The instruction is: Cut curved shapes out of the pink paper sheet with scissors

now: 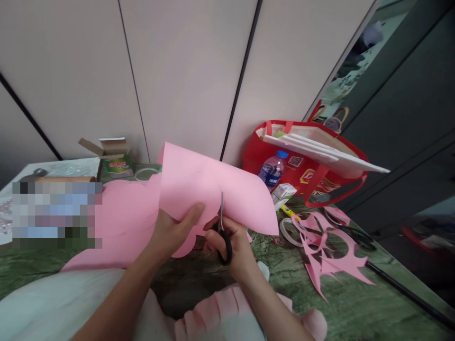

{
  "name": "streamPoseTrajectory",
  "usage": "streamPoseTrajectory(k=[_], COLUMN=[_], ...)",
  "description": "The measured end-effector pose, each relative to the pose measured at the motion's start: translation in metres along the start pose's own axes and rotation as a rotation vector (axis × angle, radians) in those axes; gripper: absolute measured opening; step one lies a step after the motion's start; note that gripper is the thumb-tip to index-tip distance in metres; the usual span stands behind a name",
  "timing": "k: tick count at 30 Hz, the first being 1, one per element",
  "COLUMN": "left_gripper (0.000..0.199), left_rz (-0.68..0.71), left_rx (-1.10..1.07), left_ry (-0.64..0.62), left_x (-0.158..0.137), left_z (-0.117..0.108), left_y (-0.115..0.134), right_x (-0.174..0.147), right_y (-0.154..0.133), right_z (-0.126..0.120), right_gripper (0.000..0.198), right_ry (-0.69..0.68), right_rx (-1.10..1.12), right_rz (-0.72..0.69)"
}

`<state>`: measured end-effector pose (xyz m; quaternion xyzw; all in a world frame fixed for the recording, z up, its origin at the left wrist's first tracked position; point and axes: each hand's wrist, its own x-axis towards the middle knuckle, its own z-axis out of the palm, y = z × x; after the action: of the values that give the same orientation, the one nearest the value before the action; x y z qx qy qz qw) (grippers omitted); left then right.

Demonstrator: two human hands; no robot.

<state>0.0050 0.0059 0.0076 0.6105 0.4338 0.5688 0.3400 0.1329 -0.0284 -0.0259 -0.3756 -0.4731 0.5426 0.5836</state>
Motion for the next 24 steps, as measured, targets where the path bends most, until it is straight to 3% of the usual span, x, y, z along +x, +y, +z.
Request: streamPoseTrajectory(k=[6, 14, 24], left_gripper=[0.025, 0.033, 0.024], left_rz=[-0.017, -0.163, -0.108], left_rx=[0.013, 0.121, 0.17], left_ry=[-0.008, 0.001, 0.085], left_x=[-0.002, -0.0091, -0.0083], left_z=[0.0001, 0.0034, 0.0025], left_y=[-0.0029, 0.0012, -0.0041], right_x=[0.0001, -0.0014, -0.0005], right_y=[0.0031, -0.0002, 0.0022], right_z=[-0.0009, 0.0033, 0.0022], right_gripper=[0.022, 0.025, 0.022], right_ry=[-0.011, -0.04, -0.043], right_rx=[0.02, 0.005, 0.067], right_rz=[0.001, 0.017, 0.051])
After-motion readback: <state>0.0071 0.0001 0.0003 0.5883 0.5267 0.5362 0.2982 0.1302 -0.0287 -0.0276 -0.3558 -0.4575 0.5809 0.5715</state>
